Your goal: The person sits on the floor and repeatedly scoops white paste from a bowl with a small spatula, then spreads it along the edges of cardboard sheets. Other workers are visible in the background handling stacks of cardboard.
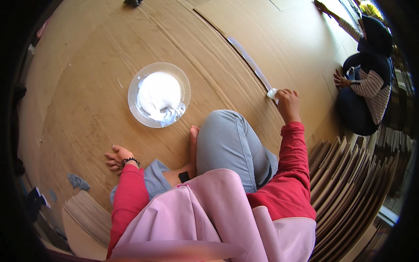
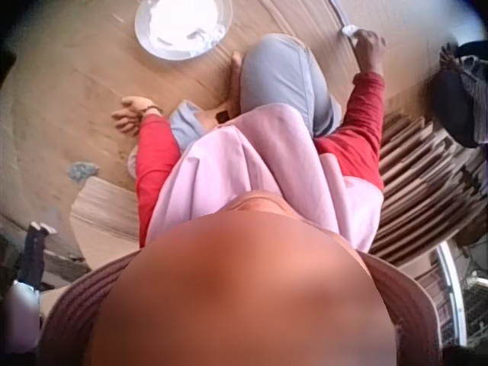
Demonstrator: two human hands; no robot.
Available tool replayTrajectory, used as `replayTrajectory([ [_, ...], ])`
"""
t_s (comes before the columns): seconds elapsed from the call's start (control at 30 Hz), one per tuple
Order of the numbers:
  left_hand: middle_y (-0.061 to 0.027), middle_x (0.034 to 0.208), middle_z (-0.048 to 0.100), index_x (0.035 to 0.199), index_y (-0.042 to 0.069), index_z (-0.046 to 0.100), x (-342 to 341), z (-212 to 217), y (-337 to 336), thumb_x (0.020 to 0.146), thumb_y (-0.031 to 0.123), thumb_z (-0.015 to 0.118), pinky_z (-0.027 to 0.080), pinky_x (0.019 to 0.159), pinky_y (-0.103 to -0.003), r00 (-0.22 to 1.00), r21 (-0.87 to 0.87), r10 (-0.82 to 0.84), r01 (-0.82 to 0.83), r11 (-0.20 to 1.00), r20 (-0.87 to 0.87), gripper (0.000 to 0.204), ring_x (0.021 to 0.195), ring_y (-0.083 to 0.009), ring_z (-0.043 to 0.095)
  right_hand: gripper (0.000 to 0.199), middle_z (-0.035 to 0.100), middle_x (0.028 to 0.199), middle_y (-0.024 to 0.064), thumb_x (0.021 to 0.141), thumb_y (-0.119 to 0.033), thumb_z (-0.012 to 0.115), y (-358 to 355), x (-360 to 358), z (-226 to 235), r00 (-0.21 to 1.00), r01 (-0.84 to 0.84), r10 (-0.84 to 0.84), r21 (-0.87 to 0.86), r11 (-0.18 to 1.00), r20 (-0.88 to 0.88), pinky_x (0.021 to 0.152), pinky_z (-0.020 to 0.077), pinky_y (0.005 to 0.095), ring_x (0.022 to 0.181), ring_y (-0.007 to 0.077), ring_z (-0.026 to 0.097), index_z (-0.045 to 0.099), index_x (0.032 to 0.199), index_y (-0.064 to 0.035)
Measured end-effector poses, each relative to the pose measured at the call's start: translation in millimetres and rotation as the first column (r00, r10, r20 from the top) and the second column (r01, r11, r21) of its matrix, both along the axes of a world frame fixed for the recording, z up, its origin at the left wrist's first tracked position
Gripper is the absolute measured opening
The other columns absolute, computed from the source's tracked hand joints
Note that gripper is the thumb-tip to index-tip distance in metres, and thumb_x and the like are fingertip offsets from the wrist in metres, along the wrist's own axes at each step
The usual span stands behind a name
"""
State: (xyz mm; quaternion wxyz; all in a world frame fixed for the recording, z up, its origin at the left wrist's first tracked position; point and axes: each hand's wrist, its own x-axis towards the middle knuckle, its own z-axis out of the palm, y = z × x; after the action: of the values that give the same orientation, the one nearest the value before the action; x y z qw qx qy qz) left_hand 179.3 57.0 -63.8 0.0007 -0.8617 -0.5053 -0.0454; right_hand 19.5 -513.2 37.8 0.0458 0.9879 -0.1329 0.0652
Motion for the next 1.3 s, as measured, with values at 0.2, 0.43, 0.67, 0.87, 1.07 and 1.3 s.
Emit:
replayTrajectory([
  [0.2,-0.0145,0.146,0.022,0.139,0.024,0.031,-1,-2,1,0.084,0.057,0.036,0.012,0.103,-0.060,0.999,-0.009,-0.007,0.008,1.000,0.035,0.065,0.134,-0.0375,0.017,0.009,0.067,0.085,0.0016,0.072,-0.003,0.058,2,-98,-1,0.990,0.138,-0.138,0.023,0.990,0.024,0.077,0.0416,0.0341,0.088,0.0204,0.061,0.062,0.072,-0.0115],
  [0.43,-0.0141,0.147,0.020,0.140,0.024,0.030,-1,-1,1,0.083,0.058,0.036,0.010,0.104,-0.060,0.999,-0.048,0.001,0.001,0.999,0.051,0.066,0.135,-0.0383,0.015,0.016,0.065,0.086,0.0077,0.072,-0.003,0.063,17,-113,1,0.907,0.253,-0.314,0.234,0.939,0.279,0.067,0.0468,0.0367,0.077,0.0274,0.061,0.067,0.085,-0.0115],
  [0.67,-0.0157,0.148,0.017,0.141,0.022,0.027,-2,1,1,0.084,0.059,0.033,0.006,0.102,-0.063,0.997,-0.074,-0.017,0.023,0.997,0.079,0.069,0.136,-0.0403,0.009,0.024,0.064,0.090,0.0110,0.074,-0.003,0.061,49,-95,-11,0.964,0.236,-0.255,0.193,0.952,0.078,0.073,0.0478,0.0371,0.082,0.0290,0.060,0.067,0.096,-0.0116],
  [0.87,-0.0139,0.148,0.018,0.141,0.025,0.027,-1,-3,3,0.083,0.060,0.033,0.009,0.103,-0.061,0.999,-0.052,0.003,-0.002,0.999,0.032,0.068,0.135,-0.0388,0.014,0.021,0.065,0.088,0.0066,0.069,0.000,0.059,12,-77,3,0.927,0.198,-0.251,0.204,0.959,0.278,0.071,0.0481,0.0376,0.078,0.0265,0.061,0.066,0.087,-0.0106],
  [1.07,-0.0139,0.149,0.013,0.142,0.025,0.023,1,-9,10,0.083,0.059,0.030,0.007,0.102,-0.063,1.000,-0.090,0.010,-0.011,0.996,-0.007,0.069,0.135,-0.0405,0.011,0.012,0.065,0.078,0.0001,0.072,-0.005,0.055,-5,-89,-6,0.990,0.130,-0.131,0.022,0.991,0.045,0.076,0.0409,0.0345,0.084,0.0196,0.059,0.062,0.073,-0.0147],
  [1.3,-0.0130,0.150,0.008,0.144,0.022,0.013,3,13,13,0.085,0.057,0.027,0.003,0.104,-0.062,0.989,-0.293,-0.039,-0.004,0.956,-0.142,0.070,0.137,-0.0399,0.001,0.022,0.067,0.089,0.0081,0.073,0.008,0.056,32,-114,20,0.786,0.126,-0.456,0.615,0.778,0.416,0.077,0.0484,0.0304,0.084,0.0202,0.063,0.066,0.088,-0.0061],
])
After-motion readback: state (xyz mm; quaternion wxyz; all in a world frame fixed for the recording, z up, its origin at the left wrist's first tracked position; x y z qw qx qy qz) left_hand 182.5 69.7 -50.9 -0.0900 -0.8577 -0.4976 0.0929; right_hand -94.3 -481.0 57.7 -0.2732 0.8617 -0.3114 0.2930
